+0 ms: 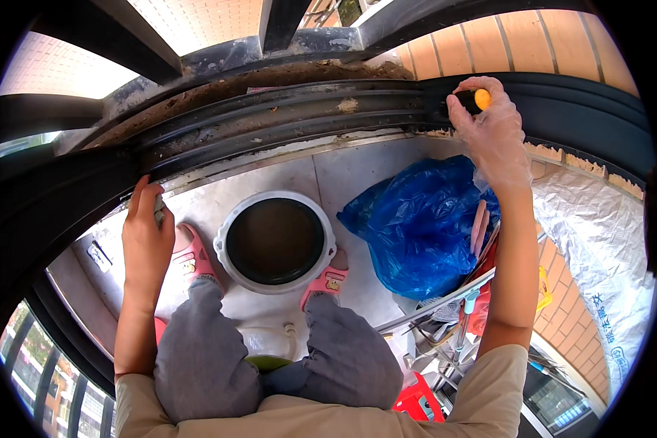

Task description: The person sits on the balcony floor and uses a screwdriver to scrape debris from the window frame track. They repeatedly wipe the track with a cloth and dip the cloth into a bucket of water to clean the area.

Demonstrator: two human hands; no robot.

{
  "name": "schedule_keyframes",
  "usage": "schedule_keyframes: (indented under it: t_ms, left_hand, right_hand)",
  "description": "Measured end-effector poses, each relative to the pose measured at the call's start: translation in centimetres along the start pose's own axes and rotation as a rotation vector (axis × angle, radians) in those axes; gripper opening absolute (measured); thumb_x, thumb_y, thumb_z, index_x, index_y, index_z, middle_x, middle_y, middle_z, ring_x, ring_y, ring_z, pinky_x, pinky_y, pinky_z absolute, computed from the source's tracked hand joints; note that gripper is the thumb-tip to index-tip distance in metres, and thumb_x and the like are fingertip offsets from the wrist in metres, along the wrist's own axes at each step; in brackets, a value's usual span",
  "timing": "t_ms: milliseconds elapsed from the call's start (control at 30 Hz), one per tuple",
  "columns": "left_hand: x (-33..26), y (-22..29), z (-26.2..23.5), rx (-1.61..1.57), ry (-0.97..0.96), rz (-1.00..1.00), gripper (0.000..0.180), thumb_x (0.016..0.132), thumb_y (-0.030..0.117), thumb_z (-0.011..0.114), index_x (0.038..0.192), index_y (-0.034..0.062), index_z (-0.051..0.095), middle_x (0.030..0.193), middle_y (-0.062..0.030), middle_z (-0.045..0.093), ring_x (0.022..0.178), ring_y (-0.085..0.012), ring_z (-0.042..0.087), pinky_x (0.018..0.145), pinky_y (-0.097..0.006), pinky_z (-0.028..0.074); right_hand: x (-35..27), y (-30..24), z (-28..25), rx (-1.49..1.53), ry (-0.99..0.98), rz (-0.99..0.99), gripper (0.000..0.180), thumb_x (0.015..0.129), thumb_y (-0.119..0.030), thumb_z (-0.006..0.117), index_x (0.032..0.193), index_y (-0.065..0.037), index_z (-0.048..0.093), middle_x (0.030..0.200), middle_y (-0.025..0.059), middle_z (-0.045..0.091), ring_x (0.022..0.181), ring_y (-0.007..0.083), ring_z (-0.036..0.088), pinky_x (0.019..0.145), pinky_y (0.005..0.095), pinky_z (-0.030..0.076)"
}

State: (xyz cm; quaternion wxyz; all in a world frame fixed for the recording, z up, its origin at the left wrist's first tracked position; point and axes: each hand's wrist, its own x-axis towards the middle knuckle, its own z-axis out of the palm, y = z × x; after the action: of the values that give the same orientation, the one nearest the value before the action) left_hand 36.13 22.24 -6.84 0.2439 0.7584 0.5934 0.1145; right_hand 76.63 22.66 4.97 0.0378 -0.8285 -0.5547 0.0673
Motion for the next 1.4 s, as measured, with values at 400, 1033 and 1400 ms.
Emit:
schedule_keyframes:
  t_ms: [400,1033,1400]
  left_hand:
    - [-0.1,-0.2,-0.1,-0.002,-0.009,0.006,0.026,0.078,-0.003,0.055,0.104,0.0005,0.054,0.127,-0.0262,0.051,0.092,-0.0429,0.062,0.077,-0.043,0.051]
    - [-0.2,-0.3,0.1,0.017,0.007,0.03,0.029,0.076,-0.003,0.057,0.105,0.0014,0.055,0.128,-0.0255,0.05,0.089,-0.0431,0.062,0.073,-0.043,0.052]
    - [0.1,-0.4,-0.6,-0.074,0.005,0.054,0.026,0.076,-0.004,0.057,0.101,0.0001,0.054,0.123,-0.0264,0.053,0.087,-0.0438,0.061,0.073,-0.042,0.051]
  right_hand:
    - [1.5,-1.0,0.4,-0.112,0.002,-0.103,0.039,0.082,-0.036,0.064,0.107,-0.006,0.06,0.087,0.0199,0.065,0.084,0.0358,0.065,0.075,0.042,0.051]
    - [2.0,-5.8,1.2,0.174,-0.006,-0.208,0.044,0.081,-0.041,0.064,0.105,-0.005,0.06,0.087,0.017,0.067,0.079,0.0312,0.066,0.077,0.0394,0.051]
    - [3.5,-3.2,3.4,0.856,-0.136,0.438,0.025,0.086,-0.028,0.061,0.088,-0.003,0.065,0.063,0.0023,0.054,0.045,0.0058,0.042,0.038,0.0152,0.029]
